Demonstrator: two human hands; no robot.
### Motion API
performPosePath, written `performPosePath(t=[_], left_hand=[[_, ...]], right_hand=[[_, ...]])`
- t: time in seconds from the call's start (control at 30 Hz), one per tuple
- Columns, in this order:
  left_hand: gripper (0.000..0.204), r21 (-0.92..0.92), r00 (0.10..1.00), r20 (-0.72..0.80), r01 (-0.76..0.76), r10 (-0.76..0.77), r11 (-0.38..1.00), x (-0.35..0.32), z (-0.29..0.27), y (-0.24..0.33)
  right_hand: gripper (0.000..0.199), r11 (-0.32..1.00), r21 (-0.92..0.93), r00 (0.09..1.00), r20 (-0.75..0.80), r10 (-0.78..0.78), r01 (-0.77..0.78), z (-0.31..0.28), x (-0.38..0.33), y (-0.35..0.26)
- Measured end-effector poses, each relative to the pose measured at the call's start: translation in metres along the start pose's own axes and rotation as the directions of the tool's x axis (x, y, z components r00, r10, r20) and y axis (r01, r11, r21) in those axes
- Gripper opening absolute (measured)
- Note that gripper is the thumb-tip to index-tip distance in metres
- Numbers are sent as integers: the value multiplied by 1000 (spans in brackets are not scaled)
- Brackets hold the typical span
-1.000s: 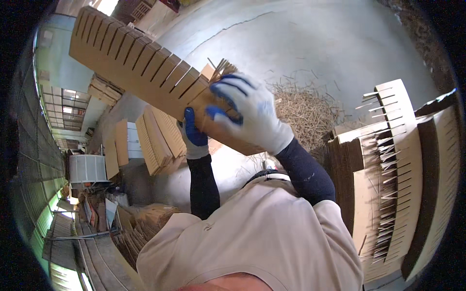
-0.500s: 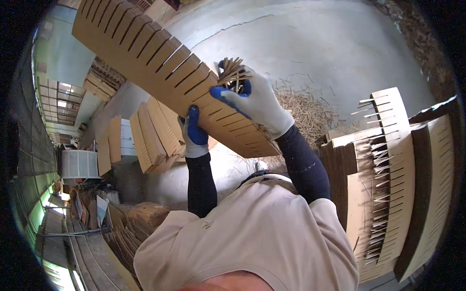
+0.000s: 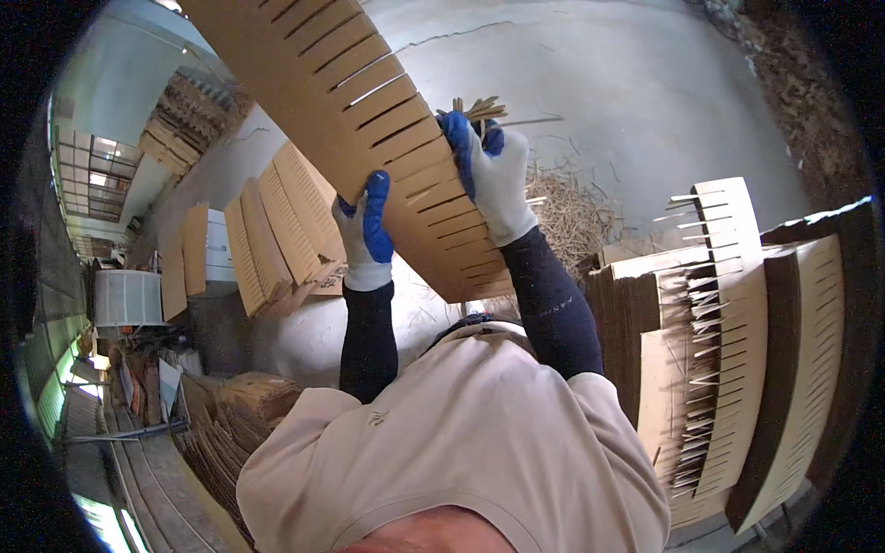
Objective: Picking up and moving stacks of slotted cardboard materials in a factory environment.
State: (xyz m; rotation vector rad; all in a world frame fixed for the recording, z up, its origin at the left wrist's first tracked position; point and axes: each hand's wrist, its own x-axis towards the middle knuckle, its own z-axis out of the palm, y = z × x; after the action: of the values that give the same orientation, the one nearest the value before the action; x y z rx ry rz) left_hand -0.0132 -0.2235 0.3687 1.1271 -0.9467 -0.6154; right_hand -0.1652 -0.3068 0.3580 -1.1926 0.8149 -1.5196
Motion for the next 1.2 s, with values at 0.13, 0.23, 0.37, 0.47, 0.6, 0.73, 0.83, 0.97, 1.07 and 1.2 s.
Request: performPosePath(t=[0.13,0.23,0.37,0.47,0.6,0.73,0.83,0.97,1.07,1.2], left_hand=[[32,-13,1000,11,-21,22,1000,5,-1,-4],[33,-35,998,60,-29,31,999,8,-8,-8],[36,16,998,66,-21,20,1000,6,-4,-5],[40,-75,996,69,54,-49,996,-1,-3,-10],[35,-109,999,46,-11,16,994,1,-10,-22],[33,-23,995,35,-89,90,996,3,-5,-11],[31,69,998,33,-57,55,996,5,-13,-19],[30,9,996,12,-88,88,996,-6,-11,-22],[28,14,997,26,-74,73,997,-1,-8,-9],[29,62,996,-3,-86,87,994,-2,-13,-14]], right_hand=[[24,971,221,995,-20,101,-94,4,-3,-12],[23,979,200,997,-57,52,-40,3,-4,1],[23,979,191,990,-135,-37,63,3,-4,11],[24,961,15,950,-158,-269,275,2,-8,10],[27,988,77,988,-82,-129,135,0,-10,-8],[29,969,230,996,-17,92,-86,-4,-4,-6],[29,998,58,991,-134,18,-11,-2,-7,-8],[31,943,-130,892,-309,-331,305,5,-6,23],[34,978,208,967,-244,75,-23,0,-4,14],[33,926,352,959,-188,211,-135,-2,-1,8]])
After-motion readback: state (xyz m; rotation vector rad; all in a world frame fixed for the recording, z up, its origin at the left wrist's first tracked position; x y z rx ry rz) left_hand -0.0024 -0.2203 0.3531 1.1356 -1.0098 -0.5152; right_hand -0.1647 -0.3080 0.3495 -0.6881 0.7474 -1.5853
